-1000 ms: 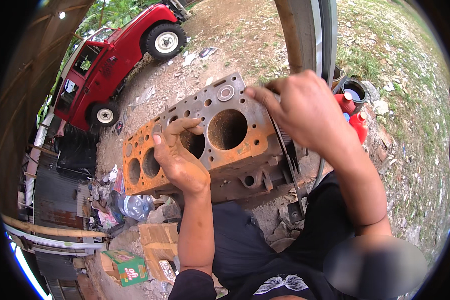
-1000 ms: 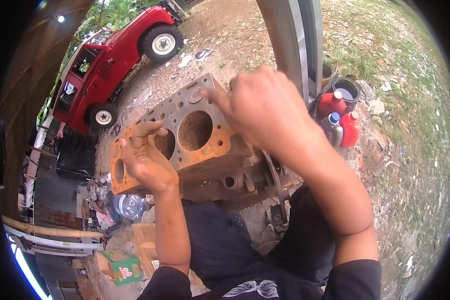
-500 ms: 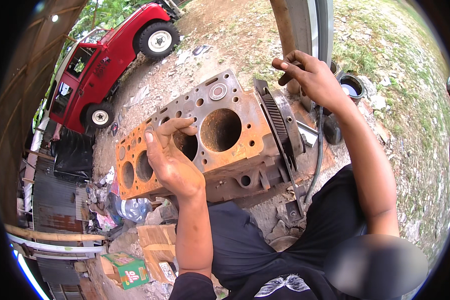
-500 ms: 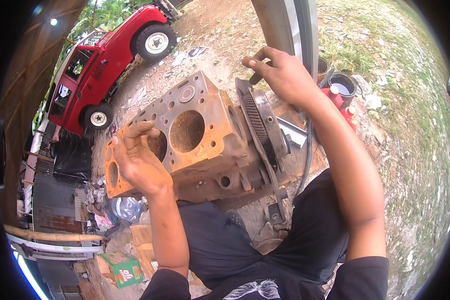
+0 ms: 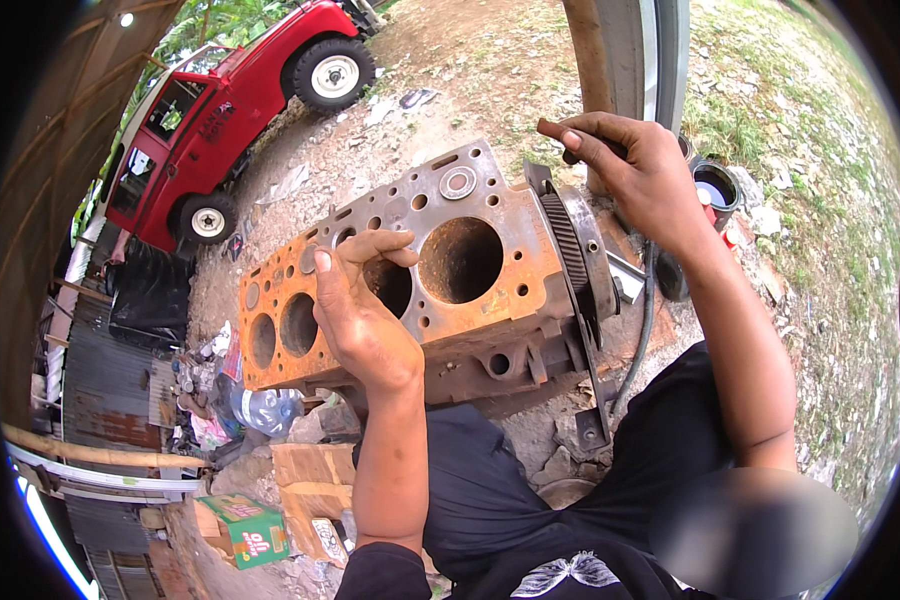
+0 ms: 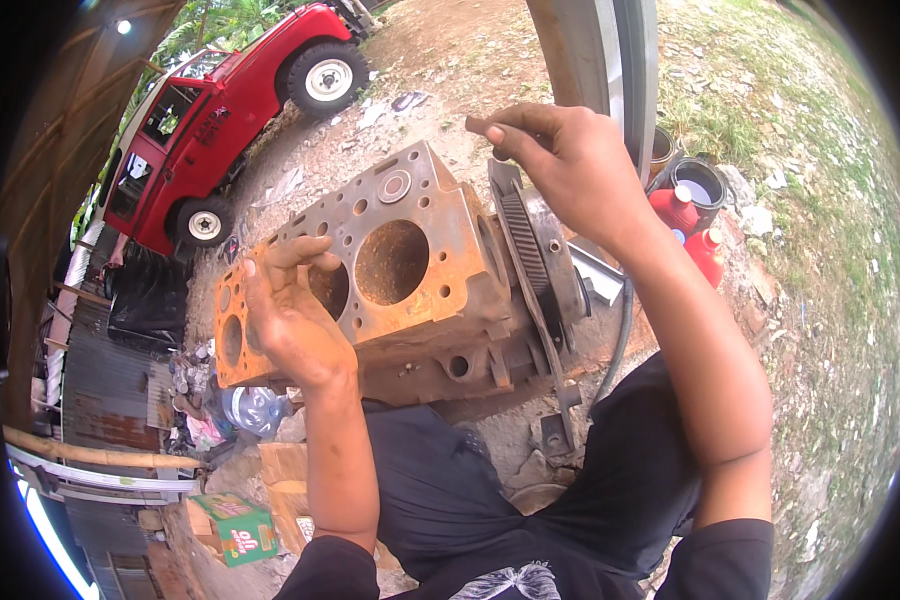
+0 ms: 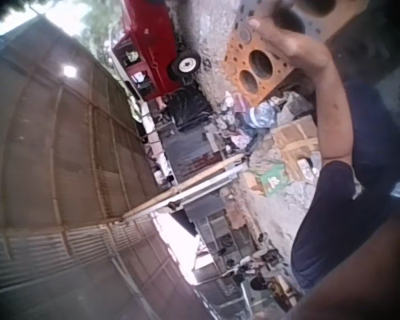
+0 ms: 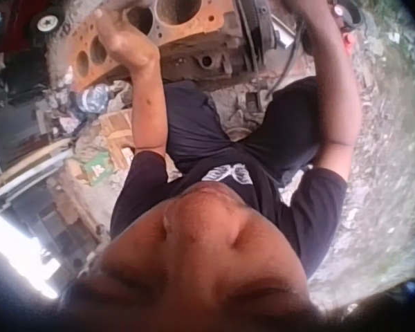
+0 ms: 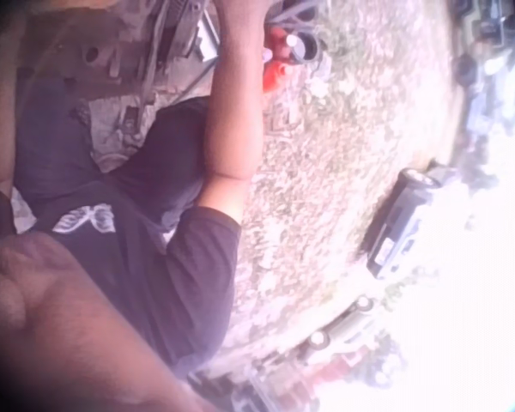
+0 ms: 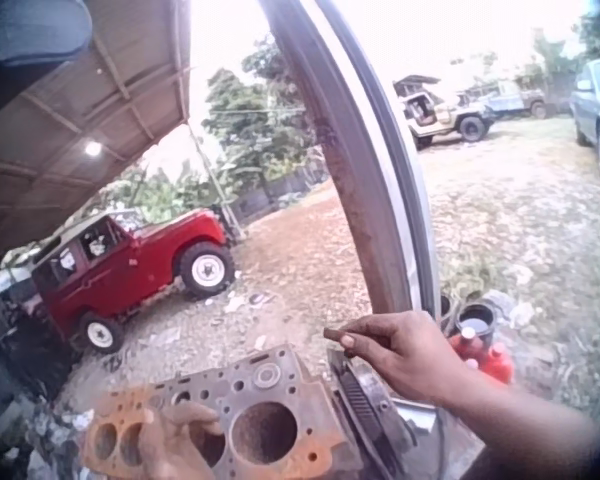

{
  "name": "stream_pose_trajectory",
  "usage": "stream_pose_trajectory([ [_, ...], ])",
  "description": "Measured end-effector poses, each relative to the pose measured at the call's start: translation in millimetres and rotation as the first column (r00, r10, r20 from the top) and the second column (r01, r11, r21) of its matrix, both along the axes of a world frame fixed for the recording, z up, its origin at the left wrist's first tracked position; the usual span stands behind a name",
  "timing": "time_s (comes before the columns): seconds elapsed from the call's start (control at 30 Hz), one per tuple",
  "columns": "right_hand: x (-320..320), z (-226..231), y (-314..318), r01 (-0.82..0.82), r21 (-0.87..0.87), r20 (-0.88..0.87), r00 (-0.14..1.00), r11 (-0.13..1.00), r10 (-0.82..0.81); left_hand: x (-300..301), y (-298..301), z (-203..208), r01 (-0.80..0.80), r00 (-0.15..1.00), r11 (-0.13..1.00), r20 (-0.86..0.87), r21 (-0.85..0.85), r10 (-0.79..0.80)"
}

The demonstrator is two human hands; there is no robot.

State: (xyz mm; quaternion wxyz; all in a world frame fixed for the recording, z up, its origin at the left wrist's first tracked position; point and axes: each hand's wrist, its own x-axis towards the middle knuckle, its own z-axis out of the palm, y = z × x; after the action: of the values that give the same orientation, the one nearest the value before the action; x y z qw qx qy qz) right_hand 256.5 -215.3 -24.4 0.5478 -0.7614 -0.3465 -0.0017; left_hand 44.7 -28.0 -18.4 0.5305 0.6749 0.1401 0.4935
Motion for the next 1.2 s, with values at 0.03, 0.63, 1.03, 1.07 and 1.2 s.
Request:
stream_pose_trajectory([
  [0.03,-5.1,4.0,-0.4,-0.02,0.002,0.017,1.0,1.0,0.02,1.1,-1.2,-0.1,0.006,1.0,1.0,-0.005,-0.003,-0.006],
  [0.63,-57.5,28.1,1.3,-0.09,-0.383,0.426,0.866,0.92,0.262,0.5,-13.7,13.7,0.103,0.991,0.994,-0.078,-0.042,-0.106],
  [1.03,-93.3,33.3,-6.9,0.045,-0.47,0.41,0.895,0.882,0.173,-3.4,-9.1,2.7,0.125,0.991,0.992,-0.041,-0.018,-0.126],
  [1.07,-102.3,33.0,-9.2,0.032,-0.47,0.396,0.901,0.882,0.179,-3.5,-5.0,3.4,0.115,0.993,0.993,-0.034,0.0,-0.115],
  [1.2,-107.9,35.0,-13.9,0.046,-0.44,0.399,0.905,0.897,0.149,-0.9,-13.5,8.5,0.09,0.993,0.996,-0.075,-0.028,-0.092],
])
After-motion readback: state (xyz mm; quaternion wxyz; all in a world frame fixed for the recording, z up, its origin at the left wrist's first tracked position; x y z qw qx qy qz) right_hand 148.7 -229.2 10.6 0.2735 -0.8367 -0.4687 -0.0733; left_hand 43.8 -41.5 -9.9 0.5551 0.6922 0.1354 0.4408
